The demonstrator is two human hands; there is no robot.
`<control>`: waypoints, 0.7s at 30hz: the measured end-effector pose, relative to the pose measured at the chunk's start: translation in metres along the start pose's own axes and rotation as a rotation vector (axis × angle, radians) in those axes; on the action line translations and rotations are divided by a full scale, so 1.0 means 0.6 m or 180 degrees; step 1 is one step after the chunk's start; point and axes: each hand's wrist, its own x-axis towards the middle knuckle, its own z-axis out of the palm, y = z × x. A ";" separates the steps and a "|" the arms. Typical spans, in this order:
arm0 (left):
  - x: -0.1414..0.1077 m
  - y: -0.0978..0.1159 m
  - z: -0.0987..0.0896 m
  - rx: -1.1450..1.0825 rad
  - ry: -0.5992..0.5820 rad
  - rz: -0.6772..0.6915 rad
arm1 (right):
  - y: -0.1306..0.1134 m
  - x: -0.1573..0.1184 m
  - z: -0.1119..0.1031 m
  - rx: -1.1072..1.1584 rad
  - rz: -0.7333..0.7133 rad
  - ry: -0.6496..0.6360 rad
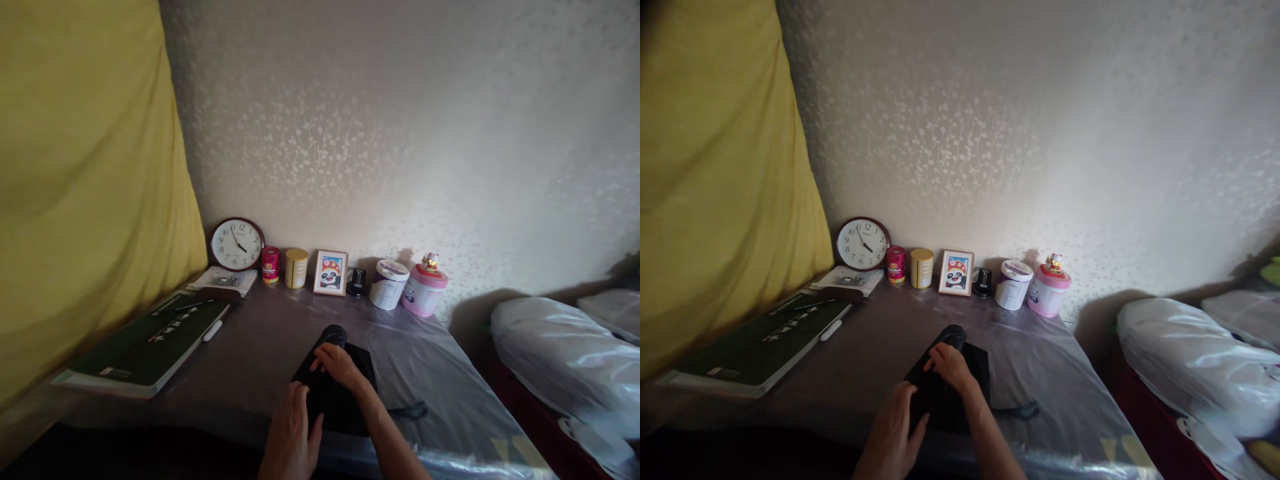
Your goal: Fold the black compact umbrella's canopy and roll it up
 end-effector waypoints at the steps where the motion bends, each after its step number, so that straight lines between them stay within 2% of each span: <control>1: 0.006 0.008 -0.009 -0.0035 0.0074 0.0100 | -0.001 0.001 0.000 -0.0045 -0.0007 -0.0036; 3: 0.020 0.022 -0.021 -0.0119 -0.0051 0.0372 | -0.005 0.002 -0.001 -0.0249 -0.0068 -0.0096; 5: 0.032 0.030 -0.020 -0.0079 -0.0185 0.0411 | -0.012 0.002 -0.003 -0.0571 -0.0179 -0.0127; 7: 0.037 0.029 -0.008 -0.0030 -0.0344 0.0316 | -0.016 -0.001 -0.006 -0.0831 -0.0334 -0.0144; 10: 0.034 0.020 0.014 -0.0024 -0.0526 0.0200 | -0.015 -0.016 -0.009 -0.0757 -0.0673 -0.0160; 13: 0.029 0.015 0.023 -0.0017 -0.0648 0.0212 | -0.001 -0.037 -0.006 -0.0607 -0.0981 0.0187; 16: 0.029 0.018 0.021 0.0066 -0.0840 0.0185 | 0.019 -0.048 -0.003 -0.0809 -0.1294 0.0651; 18: 0.030 0.021 0.020 0.0143 -0.1012 0.0116 | 0.033 -0.044 -0.003 -0.1007 -0.1416 0.0727; 21: 0.031 0.021 0.023 0.0183 -0.1160 0.0044 | 0.052 -0.022 -0.007 -0.1266 -0.1324 0.0705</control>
